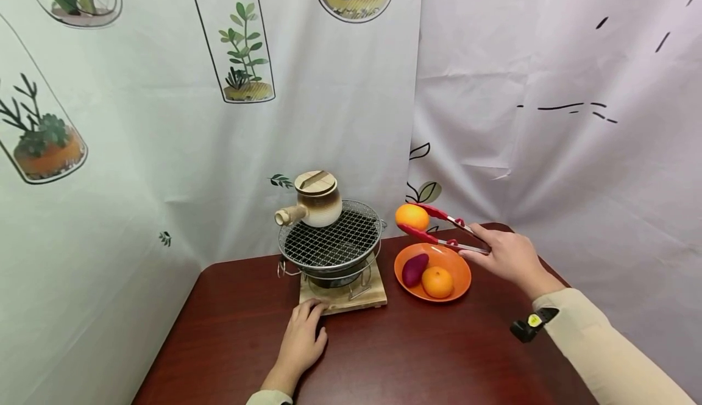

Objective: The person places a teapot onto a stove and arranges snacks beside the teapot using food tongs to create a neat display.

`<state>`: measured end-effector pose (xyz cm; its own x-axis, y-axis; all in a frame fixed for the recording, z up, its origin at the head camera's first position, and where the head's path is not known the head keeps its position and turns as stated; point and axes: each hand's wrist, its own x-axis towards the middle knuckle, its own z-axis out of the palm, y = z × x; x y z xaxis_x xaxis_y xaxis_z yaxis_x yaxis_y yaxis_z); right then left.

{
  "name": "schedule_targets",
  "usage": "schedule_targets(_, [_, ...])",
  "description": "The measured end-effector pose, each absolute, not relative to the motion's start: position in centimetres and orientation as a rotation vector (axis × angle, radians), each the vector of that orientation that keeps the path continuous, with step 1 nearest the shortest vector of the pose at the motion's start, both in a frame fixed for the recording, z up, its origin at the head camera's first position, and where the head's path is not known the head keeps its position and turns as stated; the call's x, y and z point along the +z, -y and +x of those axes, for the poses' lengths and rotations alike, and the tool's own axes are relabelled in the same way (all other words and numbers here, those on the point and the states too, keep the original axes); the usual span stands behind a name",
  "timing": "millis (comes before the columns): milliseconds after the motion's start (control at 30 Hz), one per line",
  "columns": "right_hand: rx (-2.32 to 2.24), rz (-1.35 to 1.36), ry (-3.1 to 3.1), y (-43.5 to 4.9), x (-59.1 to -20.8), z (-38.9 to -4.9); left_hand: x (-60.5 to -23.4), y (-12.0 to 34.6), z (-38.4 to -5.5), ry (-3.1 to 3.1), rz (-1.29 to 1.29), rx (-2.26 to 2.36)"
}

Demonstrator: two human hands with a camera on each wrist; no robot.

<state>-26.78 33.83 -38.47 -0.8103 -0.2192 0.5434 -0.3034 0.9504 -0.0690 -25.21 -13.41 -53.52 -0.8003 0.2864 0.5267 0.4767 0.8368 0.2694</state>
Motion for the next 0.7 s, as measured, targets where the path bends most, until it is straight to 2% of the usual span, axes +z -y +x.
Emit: schedule_targets(700, [0.197, 0.443, 2.474, -32.7, -38.4, -26.4, -53.7, 13.5, -25.3, 2.524, -0.571, -0.540])
